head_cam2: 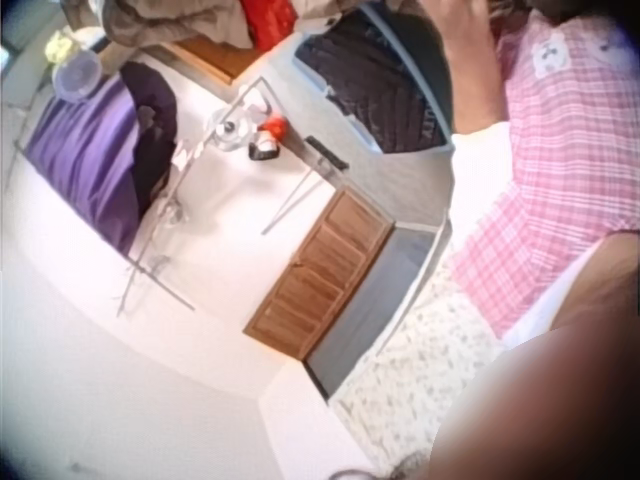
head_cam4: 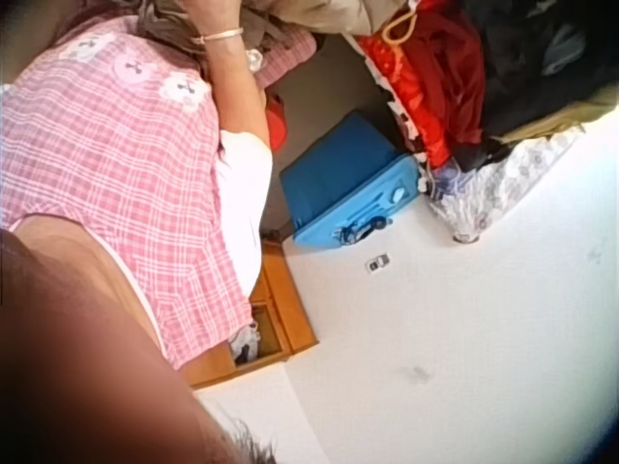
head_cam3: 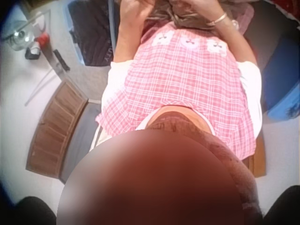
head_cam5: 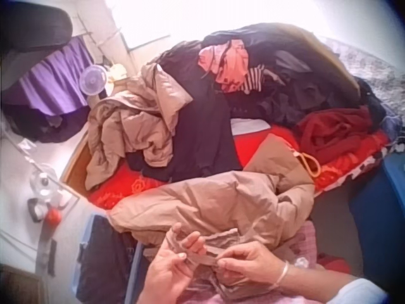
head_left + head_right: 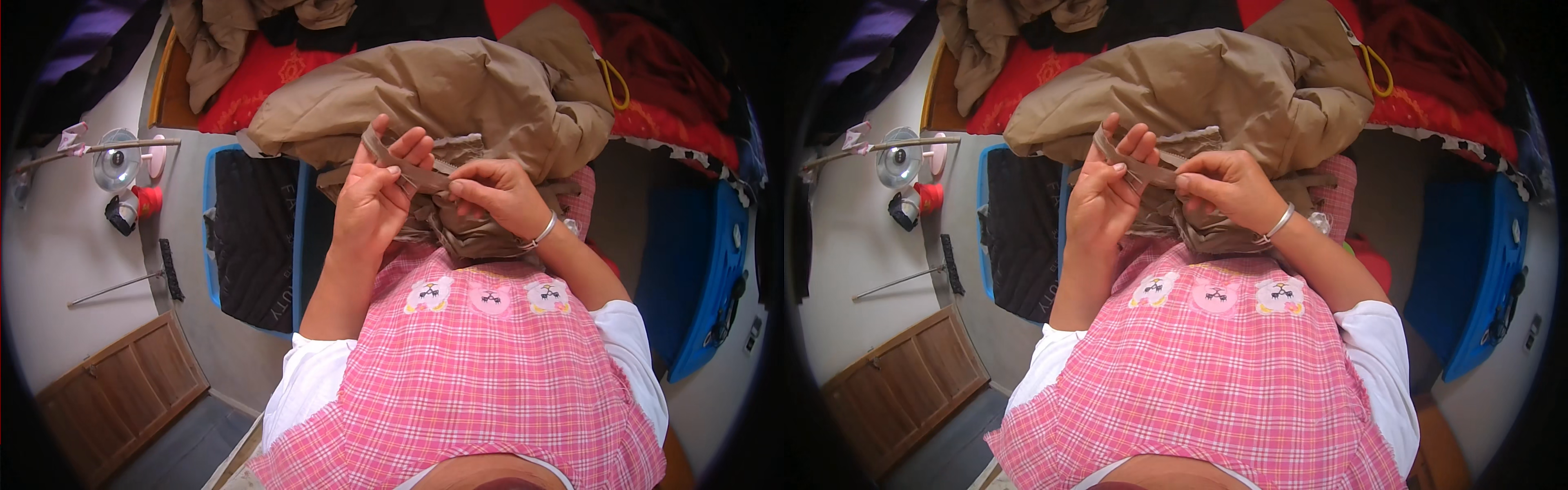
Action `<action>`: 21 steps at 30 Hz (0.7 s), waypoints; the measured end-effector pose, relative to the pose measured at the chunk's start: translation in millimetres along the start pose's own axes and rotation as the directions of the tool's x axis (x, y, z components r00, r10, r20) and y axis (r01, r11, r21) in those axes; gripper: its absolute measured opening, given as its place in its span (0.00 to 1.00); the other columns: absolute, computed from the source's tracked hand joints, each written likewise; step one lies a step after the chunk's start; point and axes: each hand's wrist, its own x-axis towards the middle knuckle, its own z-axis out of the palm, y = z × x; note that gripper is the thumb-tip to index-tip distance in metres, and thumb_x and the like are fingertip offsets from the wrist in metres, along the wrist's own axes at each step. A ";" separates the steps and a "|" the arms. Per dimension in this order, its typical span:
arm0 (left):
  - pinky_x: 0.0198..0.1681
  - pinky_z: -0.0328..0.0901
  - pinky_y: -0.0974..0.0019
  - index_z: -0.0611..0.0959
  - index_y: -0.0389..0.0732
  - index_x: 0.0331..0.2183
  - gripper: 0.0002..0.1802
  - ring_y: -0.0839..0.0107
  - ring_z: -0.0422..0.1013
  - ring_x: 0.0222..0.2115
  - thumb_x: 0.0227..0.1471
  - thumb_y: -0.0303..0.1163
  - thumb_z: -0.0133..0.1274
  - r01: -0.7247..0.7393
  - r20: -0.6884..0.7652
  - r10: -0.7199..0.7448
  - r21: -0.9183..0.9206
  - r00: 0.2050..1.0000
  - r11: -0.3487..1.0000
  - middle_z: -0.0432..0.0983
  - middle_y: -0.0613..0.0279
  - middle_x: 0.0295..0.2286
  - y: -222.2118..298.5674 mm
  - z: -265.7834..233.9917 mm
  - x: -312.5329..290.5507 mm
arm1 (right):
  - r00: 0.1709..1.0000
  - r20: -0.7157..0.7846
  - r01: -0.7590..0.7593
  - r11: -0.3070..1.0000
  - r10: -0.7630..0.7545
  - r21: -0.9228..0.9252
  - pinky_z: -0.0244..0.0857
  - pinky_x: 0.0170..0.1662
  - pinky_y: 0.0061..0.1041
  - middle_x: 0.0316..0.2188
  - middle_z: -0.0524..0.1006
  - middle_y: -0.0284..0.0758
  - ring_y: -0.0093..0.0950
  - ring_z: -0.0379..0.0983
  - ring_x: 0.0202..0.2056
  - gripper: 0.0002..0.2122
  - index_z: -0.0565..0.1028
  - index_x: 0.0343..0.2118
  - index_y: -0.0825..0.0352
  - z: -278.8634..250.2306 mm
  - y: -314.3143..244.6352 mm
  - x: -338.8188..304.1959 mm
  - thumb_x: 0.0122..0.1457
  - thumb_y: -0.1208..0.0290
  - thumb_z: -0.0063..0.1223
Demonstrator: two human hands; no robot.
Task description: Replacing or repairing a zipper on a brown jacket using scissors and hands.
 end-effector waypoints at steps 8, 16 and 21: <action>0.55 0.58 0.57 0.56 0.44 0.54 0.32 0.56 0.61 0.51 0.45 0.14 0.32 -0.090 -0.132 0.089 0.004 0.987 0.996 0.63 0.45 0.48 2.7 1.1 4.3 | 0.946 -0.299 0.145 0.988 -0.124 0.049 0.58 0.19 0.11 0.20 0.73 0.27 0.13 0.67 0.18 0.07 0.75 0.32 0.69 -26.2 0.7 -21.5 0.57 0.71 0.49; 0.57 0.55 0.56 0.58 0.41 0.54 0.30 0.57 0.58 0.53 0.47 0.16 0.35 -0.023 -0.068 0.023 0.004 0.997 1.000 0.61 0.47 0.50 -4.8 8.7 0.7 | 0.894 -0.289 0.299 0.936 -0.343 -0.188 0.59 0.20 0.14 0.20 0.71 0.27 0.15 0.65 0.18 0.07 0.73 0.29 0.68 -33.0 -9.2 -23.5 0.55 0.69 0.53; 0.55 0.56 0.53 0.59 0.42 0.54 0.22 0.57 0.57 0.54 0.57 0.29 0.35 0.025 -0.002 -0.025 -0.041 1.000 0.999 0.61 0.52 0.51 -17.5 15.7 2.1 | 0.809 -0.020 0.470 0.666 -0.588 -0.580 0.63 0.24 0.20 0.20 0.72 0.30 0.21 0.69 0.21 0.07 0.74 0.29 0.67 9.6 -20.0 -9.8 0.49 0.70 0.57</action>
